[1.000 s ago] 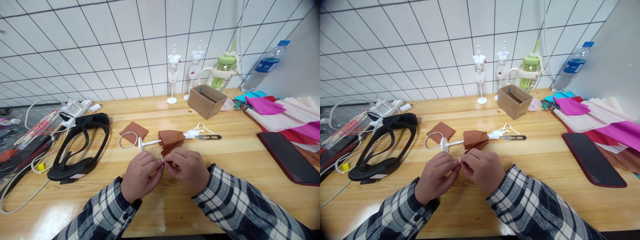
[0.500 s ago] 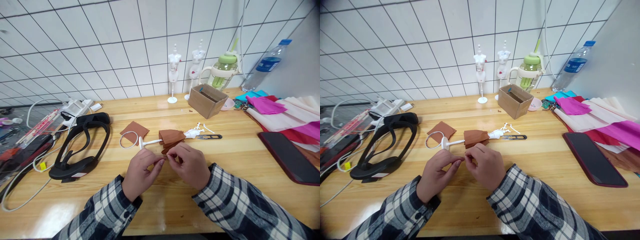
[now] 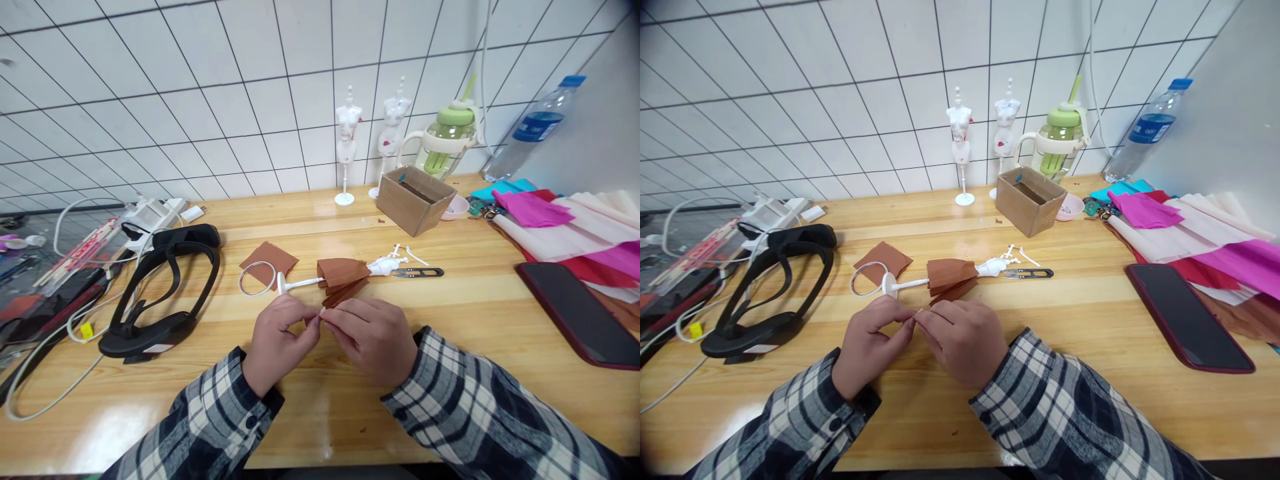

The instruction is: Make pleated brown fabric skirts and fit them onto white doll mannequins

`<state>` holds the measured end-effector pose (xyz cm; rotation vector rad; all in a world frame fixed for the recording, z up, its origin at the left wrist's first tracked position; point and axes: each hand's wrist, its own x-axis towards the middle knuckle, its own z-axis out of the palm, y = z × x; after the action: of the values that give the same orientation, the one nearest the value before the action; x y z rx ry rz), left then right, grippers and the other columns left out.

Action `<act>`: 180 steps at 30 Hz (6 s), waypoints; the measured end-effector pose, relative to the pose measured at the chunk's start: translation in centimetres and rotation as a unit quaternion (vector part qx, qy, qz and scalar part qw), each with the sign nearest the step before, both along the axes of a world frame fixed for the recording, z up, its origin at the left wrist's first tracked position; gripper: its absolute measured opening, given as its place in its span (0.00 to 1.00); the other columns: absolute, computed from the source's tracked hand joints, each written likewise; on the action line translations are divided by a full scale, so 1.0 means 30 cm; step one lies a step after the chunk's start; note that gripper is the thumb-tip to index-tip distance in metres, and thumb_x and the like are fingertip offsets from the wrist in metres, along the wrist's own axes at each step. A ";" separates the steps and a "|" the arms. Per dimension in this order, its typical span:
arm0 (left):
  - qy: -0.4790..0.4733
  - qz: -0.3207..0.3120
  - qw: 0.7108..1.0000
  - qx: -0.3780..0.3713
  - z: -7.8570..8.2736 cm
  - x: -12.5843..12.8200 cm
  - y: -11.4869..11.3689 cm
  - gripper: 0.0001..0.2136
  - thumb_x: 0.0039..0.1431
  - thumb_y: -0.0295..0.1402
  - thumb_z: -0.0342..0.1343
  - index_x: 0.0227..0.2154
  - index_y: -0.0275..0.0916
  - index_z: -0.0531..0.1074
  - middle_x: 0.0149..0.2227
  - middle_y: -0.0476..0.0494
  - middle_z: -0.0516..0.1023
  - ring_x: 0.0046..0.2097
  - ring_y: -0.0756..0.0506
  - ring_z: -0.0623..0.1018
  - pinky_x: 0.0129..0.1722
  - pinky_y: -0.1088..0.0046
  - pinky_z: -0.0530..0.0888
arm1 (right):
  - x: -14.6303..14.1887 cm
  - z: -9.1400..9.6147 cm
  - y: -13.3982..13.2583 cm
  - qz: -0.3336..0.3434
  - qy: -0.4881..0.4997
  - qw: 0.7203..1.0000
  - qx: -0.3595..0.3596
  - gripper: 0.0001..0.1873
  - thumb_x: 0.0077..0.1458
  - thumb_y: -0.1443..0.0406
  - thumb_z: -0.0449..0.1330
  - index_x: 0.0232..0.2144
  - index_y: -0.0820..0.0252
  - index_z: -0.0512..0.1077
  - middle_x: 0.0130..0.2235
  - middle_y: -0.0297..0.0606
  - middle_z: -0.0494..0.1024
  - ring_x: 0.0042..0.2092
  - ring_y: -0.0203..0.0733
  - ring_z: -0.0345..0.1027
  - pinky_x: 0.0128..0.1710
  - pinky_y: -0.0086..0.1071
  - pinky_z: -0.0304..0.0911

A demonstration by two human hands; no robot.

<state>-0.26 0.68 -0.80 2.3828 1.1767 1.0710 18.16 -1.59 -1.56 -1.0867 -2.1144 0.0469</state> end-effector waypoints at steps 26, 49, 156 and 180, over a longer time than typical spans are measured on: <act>0.026 0.000 0.994 -0.107 -0.002 0.000 -0.012 0.07 0.54 0.27 0.57 0.26 0.38 0.80 0.23 0.48 0.79 0.25 0.51 0.76 0.28 0.79 0.70 | 0.000 -0.011 0.010 0.004 0.074 0.989 -0.125 0.05 0.58 0.65 0.59 0.35 0.56 0.75 0.34 0.33 0.79 0.35 0.36 0.72 0.36 0.29 0.61; 0.027 -0.004 0.988 -0.154 -0.011 0.004 -0.015 0.08 0.55 0.28 0.54 0.27 0.38 0.79 0.24 0.49 0.79 0.26 0.51 0.75 0.28 0.79 0.69 | 0.001 -0.005 0.028 0.015 0.120 0.973 -0.195 0.02 0.51 0.69 0.61 0.29 0.57 0.72 0.30 0.30 0.76 0.32 0.34 0.68 0.32 0.28 0.59; -0.057 -0.030 0.989 -0.131 0.016 -0.010 -0.019 0.08 0.59 0.28 0.55 0.31 0.37 0.79 0.24 0.48 0.80 0.27 0.52 0.78 0.30 0.80 0.72 | 0.340 -0.074 0.266 -0.236 0.211 0.948 -0.037 0.07 0.55 0.64 0.58 0.34 0.57 0.76 0.37 0.39 0.80 0.38 0.43 0.74 0.35 0.36 0.70; -0.017 -0.037 0.991 -0.129 0.016 -0.019 -0.025 0.08 0.56 0.26 0.53 0.30 0.38 0.78 0.24 0.48 0.79 0.28 0.50 0.77 0.31 0.77 0.72 | 0.399 -0.085 0.259 -0.321 -0.047 0.942 -0.089 0.15 0.58 0.62 0.55 0.43 0.51 0.79 0.43 0.40 0.79 0.41 0.48 0.72 0.40 0.41 0.66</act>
<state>-0.83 -0.07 -0.31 2.1834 1.1292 0.8744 30.12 6.19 -4.09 -1.8709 -1.7608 -0.1307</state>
